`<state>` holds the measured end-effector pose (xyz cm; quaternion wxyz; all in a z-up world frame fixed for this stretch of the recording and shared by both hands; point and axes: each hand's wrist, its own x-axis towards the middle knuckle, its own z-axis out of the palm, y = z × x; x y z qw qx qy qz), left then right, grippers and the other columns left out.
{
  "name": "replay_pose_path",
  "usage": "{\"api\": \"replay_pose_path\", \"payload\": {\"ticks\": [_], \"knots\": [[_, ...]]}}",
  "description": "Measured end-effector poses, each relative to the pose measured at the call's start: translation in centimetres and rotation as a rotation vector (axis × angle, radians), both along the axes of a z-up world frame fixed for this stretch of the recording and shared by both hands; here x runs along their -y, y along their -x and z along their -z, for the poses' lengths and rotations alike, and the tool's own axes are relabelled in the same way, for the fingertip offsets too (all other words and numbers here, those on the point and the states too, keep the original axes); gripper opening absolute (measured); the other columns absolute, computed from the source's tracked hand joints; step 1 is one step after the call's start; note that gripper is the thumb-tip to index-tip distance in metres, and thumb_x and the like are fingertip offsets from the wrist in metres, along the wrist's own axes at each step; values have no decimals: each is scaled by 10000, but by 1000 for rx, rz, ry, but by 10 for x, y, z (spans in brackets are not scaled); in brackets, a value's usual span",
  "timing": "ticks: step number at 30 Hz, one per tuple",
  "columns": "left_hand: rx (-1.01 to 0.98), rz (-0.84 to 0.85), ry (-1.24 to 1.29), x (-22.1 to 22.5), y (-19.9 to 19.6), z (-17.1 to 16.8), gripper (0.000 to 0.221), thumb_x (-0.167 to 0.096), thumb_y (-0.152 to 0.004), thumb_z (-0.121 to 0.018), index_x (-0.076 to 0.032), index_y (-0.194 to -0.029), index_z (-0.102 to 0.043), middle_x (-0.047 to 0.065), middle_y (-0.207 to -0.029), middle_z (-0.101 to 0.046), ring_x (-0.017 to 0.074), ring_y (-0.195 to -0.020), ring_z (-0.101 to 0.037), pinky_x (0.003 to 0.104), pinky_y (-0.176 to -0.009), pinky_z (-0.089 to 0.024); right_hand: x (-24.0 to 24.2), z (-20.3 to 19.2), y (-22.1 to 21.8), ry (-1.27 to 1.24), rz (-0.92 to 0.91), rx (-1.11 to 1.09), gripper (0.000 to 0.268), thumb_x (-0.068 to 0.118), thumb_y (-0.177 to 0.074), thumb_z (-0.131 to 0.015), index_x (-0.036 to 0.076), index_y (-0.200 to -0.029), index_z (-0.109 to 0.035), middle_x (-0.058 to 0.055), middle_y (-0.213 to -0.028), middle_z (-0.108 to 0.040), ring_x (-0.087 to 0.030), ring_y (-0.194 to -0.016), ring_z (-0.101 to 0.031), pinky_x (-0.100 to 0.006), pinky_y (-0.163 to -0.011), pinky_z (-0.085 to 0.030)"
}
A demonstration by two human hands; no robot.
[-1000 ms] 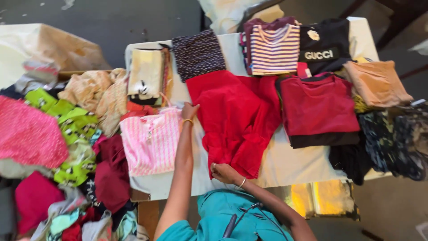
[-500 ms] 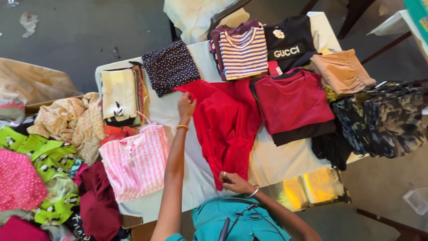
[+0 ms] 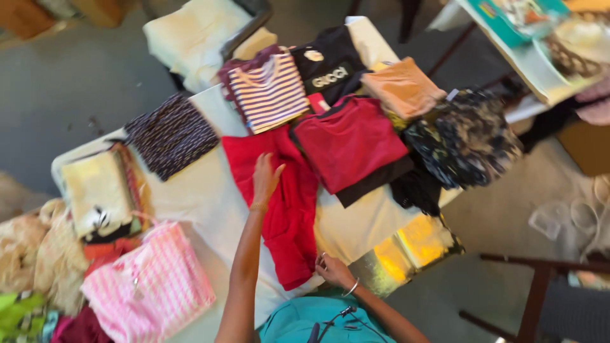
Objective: Fold and organize various clothing items on a table.
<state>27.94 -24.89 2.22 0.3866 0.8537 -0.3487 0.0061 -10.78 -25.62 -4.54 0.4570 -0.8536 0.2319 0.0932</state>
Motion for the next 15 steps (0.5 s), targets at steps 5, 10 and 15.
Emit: {"api": "replay_pose_path", "payload": {"ticks": [5,10,15], "knots": [[56,-194,144,-98,121,-33,706,-311,-947,-736,27,-1474,-410,275,-1536,-418,434,-1449,-384,518,-1198,-318,7,-60,-22,62,231,-68,429,479,-941,-632,110,-1152,-570,-152,-897,-727,-321,-844,-727,-453,-737,-558],[-208,-268,106,-182,238,62,1097,-424,-804,-831,124,-1523,-211,368,-1558,-280,514,-1458,-266,559,-1206,-218,14,17,-37,206,174,76,677,524,-895,-713,28,-1278,-457,-237,-1032,-682,-409,-936,-684,-498,-778,-549],[-231,-51,-205,-191,256,-10,1186,-162,-581,-903,-29,-1545,-225,323,-1533,-282,523,-1356,-361,551,-1090,-369,12,13,-57,200,51,1,831,498,-872,-740,-52,-1378,-375,-290,-1020,-675,-456,-953,-669,-508,-806,-545]]}}
